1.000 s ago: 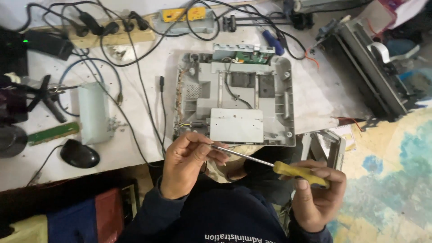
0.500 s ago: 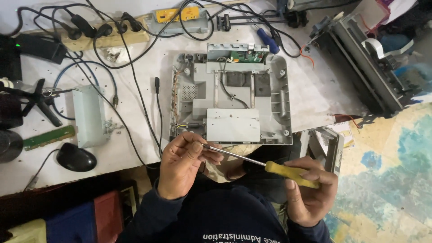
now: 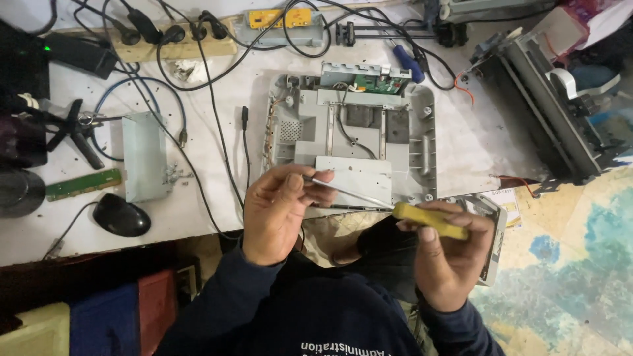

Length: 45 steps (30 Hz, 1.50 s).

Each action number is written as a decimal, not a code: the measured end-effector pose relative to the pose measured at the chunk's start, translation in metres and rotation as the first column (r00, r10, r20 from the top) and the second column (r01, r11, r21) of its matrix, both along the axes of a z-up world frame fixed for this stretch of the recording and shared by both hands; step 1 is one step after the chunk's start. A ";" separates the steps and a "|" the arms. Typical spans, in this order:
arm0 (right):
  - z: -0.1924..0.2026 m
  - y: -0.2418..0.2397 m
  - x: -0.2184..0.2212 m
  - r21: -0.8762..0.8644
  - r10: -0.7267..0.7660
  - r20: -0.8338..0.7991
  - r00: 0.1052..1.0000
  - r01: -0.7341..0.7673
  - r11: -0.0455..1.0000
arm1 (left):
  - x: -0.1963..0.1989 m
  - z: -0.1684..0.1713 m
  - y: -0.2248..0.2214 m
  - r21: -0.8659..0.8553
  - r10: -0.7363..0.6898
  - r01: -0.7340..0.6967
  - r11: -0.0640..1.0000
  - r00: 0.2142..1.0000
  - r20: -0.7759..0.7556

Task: Removing internal metal components from an electronic device using a screwdriver.

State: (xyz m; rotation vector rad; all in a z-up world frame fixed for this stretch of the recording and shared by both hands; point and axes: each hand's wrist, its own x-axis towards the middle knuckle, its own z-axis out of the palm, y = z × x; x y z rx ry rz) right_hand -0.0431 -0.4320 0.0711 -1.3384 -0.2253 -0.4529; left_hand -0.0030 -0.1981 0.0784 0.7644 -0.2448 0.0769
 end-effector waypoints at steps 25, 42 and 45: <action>0.138 0.014 0.174 -0.934 0.531 0.318 0.785 0.164 0.318 | 0.075 -0.073 0.039 0.867 -0.115 -0.497 -0.043 0.864 0.490; 0.116 0.014 0.215 -0.932 0.577 0.174 0.798 -0.056 0.358 | 0.090 -0.049 0.051 0.987 -0.143 -0.106 0.124 0.982 0.124; 0.110 0.013 0.228 -0.936 0.615 0.128 0.778 -0.111 0.335 | 0.095 -0.049 0.050 0.998 -0.142 -0.043 0.051 0.989 0.050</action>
